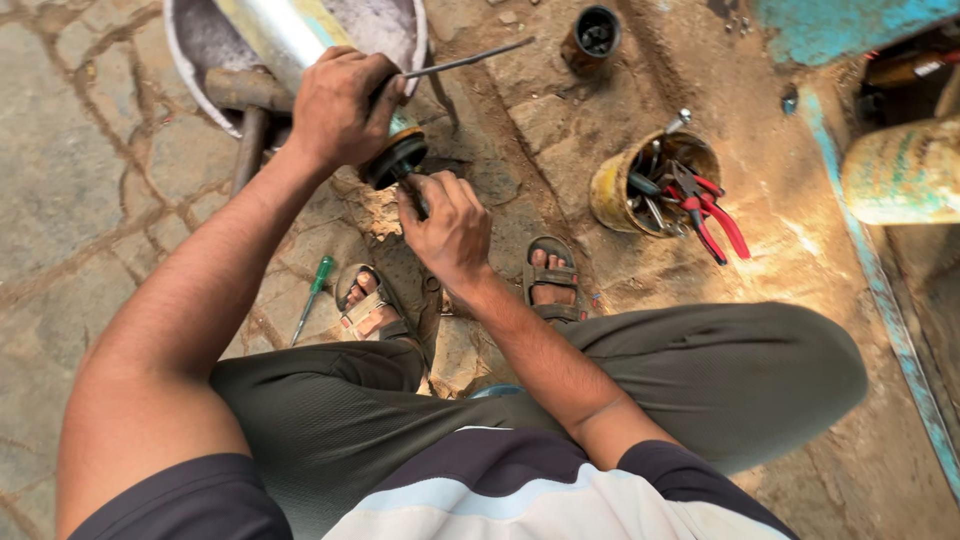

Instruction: The person sits on the ground and disassembles a metal pump motor assembly. They hammer a rusted end fitting to loosen it from the cylinder, pull the fitting off by hand, remove a black fan impeller from the shaft, then pry and scrape at the end cap with a screwdriver and work on the shaft with pliers.

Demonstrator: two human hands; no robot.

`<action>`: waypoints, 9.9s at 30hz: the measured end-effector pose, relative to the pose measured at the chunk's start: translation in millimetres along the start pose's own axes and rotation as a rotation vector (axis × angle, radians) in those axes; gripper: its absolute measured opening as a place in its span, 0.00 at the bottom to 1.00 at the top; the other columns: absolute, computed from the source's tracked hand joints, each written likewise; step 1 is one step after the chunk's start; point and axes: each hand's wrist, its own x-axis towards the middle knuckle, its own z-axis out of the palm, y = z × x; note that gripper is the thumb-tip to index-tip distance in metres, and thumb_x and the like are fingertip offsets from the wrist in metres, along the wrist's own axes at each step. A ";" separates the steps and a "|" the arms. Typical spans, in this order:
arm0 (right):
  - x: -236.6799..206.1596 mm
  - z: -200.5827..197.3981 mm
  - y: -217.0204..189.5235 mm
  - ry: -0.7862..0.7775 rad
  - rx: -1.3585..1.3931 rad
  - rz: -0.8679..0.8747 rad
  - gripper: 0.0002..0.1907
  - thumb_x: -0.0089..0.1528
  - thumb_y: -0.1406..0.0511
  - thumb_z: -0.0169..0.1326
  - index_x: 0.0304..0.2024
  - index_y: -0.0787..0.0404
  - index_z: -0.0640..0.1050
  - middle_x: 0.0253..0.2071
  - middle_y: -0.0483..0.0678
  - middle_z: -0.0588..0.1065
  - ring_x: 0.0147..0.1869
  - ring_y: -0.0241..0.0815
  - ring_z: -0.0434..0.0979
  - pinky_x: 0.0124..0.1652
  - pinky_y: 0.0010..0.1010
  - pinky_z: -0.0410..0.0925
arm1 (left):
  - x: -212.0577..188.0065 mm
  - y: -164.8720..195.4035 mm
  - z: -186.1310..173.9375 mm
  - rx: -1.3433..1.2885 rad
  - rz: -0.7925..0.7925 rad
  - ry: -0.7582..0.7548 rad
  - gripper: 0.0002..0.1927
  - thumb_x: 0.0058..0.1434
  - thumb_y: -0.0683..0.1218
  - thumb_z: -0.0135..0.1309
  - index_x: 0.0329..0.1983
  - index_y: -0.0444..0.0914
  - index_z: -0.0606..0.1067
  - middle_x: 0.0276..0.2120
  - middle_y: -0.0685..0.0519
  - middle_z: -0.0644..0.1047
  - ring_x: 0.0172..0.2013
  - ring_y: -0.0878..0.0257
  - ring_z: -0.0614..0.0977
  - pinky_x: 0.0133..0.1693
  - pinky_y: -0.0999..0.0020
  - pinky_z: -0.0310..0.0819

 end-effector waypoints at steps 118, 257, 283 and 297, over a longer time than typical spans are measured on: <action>316.3 -19.5 414.3 -0.703 -0.368 0.471 0.20 0.56 0.57 0.71 0.44 0.64 0.85 0.44 0.56 0.82 0.45 0.47 0.83 0.49 0.38 0.76 | 65.7 -17.2 22.8 -0.043 -0.131 -0.063 0.02 0.62 0.39 0.57 0.37 0.34 0.77 0.38 0.47 0.82 0.39 0.53 0.84 0.57 0.56 0.77; -86.0 37.4 25.5 -0.119 1.588 1.057 0.16 0.66 0.69 0.50 0.57 0.66 0.75 0.35 0.53 0.78 0.33 0.39 0.76 0.40 0.36 0.74 | -31.3 10.8 -16.6 0.449 0.244 -0.415 0.46 0.47 0.47 0.71 0.72 0.44 0.68 0.67 0.46 0.70 0.72 0.51 0.65 0.75 0.50 0.46; -52.3 17.8 10.7 0.047 1.623 1.308 0.26 0.68 0.48 0.49 0.20 0.49 0.59 0.18 0.38 0.57 0.15 0.30 0.48 0.17 0.26 0.48 | 33.9 31.5 -26.4 0.448 0.280 -0.900 0.47 0.40 0.48 0.70 0.66 0.36 0.67 0.58 0.44 0.74 0.64 0.51 0.73 0.71 0.58 0.55; -21.2 -8.3 44.9 -0.153 1.652 1.437 0.25 0.68 0.55 0.52 0.18 0.45 0.61 0.18 0.34 0.57 0.15 0.26 0.50 0.15 0.22 0.46 | -3.5 -3.7 1.6 0.491 0.454 -0.373 0.28 0.65 0.46 0.51 0.69 0.39 0.66 0.62 0.45 0.73 0.66 0.52 0.70 0.72 0.53 0.53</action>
